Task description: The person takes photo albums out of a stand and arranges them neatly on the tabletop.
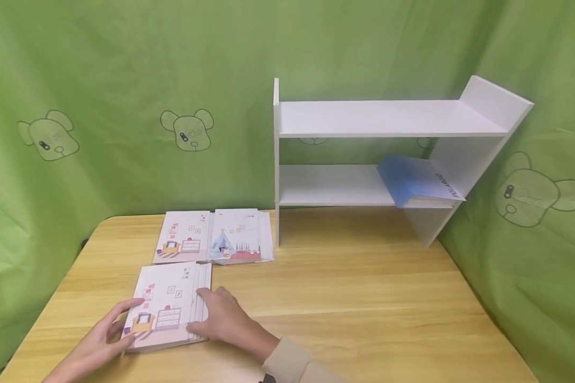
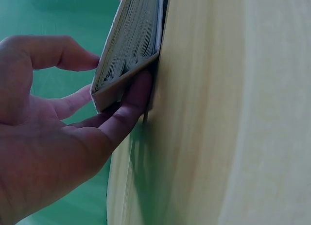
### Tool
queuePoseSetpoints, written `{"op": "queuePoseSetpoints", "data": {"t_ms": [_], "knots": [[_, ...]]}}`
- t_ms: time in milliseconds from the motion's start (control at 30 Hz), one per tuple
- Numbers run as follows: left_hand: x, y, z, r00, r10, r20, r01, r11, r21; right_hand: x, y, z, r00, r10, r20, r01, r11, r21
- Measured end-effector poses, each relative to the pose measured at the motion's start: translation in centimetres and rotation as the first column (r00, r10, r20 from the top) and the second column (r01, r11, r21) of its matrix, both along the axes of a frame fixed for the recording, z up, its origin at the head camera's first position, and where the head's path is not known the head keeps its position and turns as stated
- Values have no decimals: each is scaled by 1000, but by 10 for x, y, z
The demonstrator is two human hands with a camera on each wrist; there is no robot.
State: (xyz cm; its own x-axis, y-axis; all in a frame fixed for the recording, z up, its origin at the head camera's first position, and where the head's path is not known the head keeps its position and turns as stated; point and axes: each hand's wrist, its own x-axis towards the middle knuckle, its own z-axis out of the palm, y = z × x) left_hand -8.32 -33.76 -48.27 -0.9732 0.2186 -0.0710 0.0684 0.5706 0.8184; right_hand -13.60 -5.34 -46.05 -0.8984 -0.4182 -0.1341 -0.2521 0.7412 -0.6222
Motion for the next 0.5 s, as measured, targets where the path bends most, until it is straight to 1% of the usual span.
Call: {"op": "queuePoseSetpoints", "data": {"t_ms": [233, 367, 467, 500], "knots": [[1, 4, 3, 1000, 22, 16, -22, 1000, -7, -4, 0, 2, 1000, 28, 10, -29, 999, 37], [0, 7, 7, 997, 54, 50, -52, 998, -37, -3, 1, 2, 999, 40, 9, -40, 999, 21], [-1, 8, 8, 996, 71, 54, -69, 997, -47, -3, 3, 1, 999, 52, 6, -52, 999, 10], [-2, 8, 9, 997, 71, 44, -69, 997, -45, -4, 4, -1, 998, 58, 6, -58, 998, 8]]}}
